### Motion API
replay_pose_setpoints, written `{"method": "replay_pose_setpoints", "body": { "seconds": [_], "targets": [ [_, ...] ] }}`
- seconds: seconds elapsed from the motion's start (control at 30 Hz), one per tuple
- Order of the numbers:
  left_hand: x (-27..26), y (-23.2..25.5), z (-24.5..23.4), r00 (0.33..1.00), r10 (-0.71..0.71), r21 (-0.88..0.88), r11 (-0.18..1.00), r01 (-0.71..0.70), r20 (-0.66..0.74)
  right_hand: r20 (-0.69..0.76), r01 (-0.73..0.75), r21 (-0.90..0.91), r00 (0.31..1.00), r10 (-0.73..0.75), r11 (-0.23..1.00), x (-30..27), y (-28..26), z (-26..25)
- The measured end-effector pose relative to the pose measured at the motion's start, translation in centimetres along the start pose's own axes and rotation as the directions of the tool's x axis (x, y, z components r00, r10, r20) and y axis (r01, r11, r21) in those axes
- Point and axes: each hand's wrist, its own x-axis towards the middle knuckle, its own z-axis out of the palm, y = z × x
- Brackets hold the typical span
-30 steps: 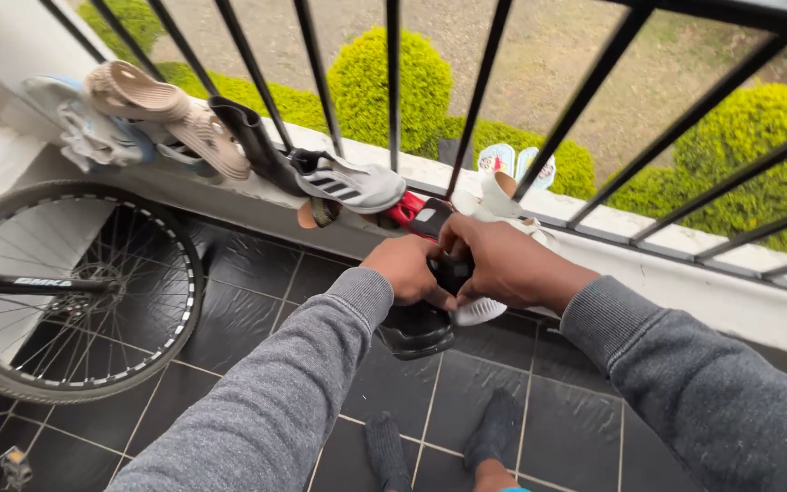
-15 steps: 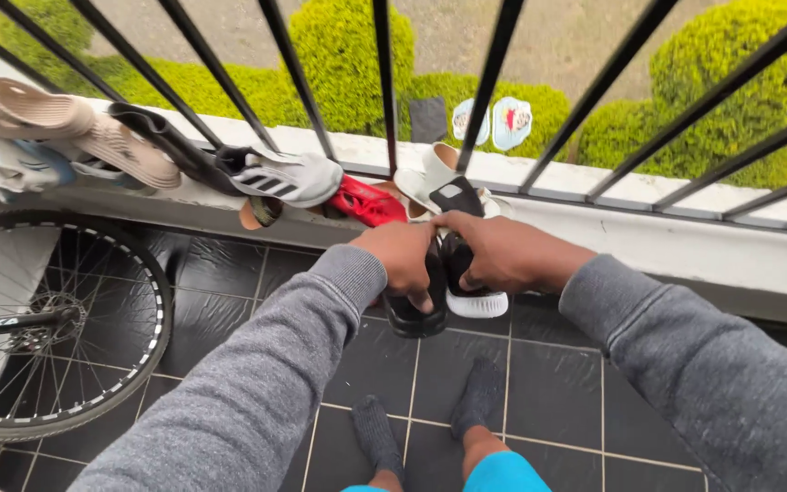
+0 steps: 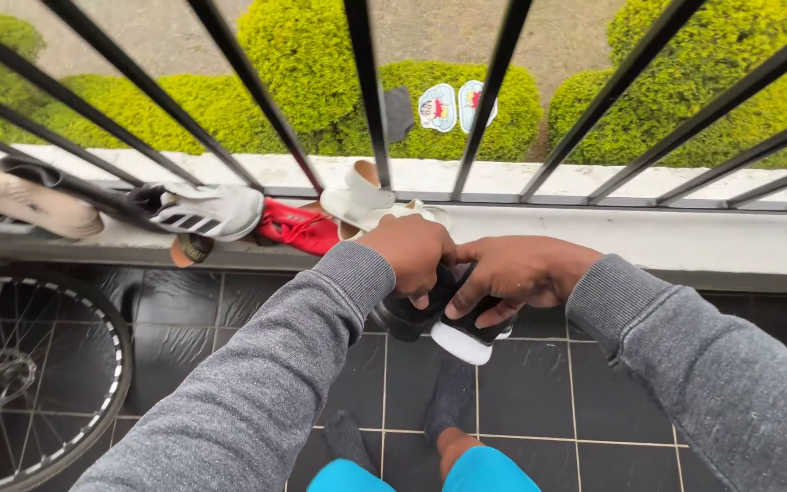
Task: The person cleans several pairs of shoes by hand, shaking out debris and wiping them before arranging them on a wooden rack and a balcony ledge.
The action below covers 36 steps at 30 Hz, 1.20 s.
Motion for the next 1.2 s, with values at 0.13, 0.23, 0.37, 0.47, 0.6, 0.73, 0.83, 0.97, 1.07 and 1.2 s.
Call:
{"method": "replay_pose_setpoints", "body": {
  "seconds": [0.13,0.23,0.37,0.47,0.6,0.73,0.83,0.97,1.07,1.2],
  "targets": [
    [2.2,0.7,-0.3,0.999,0.007,-0.04,0.999,-0.008,-0.034,-0.087,0.0,0.12,0.996,0.01,0.993,0.5,1.6,-1.6],
    [3.0,1.5,-1.4,0.989,0.054,-0.03,0.998,-0.058,-0.139,-0.192,0.02,0.256,0.981,0.031,0.967,0.8,2.8,-2.5],
    [4.1,2.4,-2.2,0.976,0.093,-0.036,0.994,-0.101,-0.196,-0.234,0.056,0.289,0.972,0.014,0.956,0.2,2.9,-2.1],
    [5.5,2.6,-2.9,0.987,0.103,-0.052,0.993,-0.11,-0.124,-0.346,0.075,0.289,0.938,0.031,0.954,1.0,3.5,-2.3],
    [6.7,4.0,-4.0,0.951,0.304,0.121,0.944,-0.308,0.056,-0.555,0.033,0.093,0.832,0.024,0.995,-0.4,4.6,-1.5],
    [7.5,7.2,-4.7,0.866,0.475,0.242,0.832,-0.499,0.155,-0.697,-0.097,0.031,0.711,0.091,0.995,-3.8,5.3,-0.5],
    [7.8,9.7,-4.5,0.789,0.551,0.256,0.749,-0.611,0.271,-0.749,-0.196,-0.032,0.654,0.106,0.98,-6.0,6.7,0.5],
    [6.7,14.8,-5.3,0.753,0.579,0.333,0.675,-0.658,0.314,-0.806,-0.238,0.089,0.554,0.21,0.967,-9.0,8.9,1.6],
    [5.8,17.7,-5.1,0.713,0.625,0.433,0.573,-0.696,0.319,-0.798,-0.224,0.2,0.528,0.291,0.954,-11.2,10.1,2.6],
    [5.8,20.9,-3.2,0.664,0.64,0.476,0.478,-0.738,0.386,-0.764,-0.239,0.303,0.517,0.385,0.922,-13.3,12.0,4.1]
  ]
}}
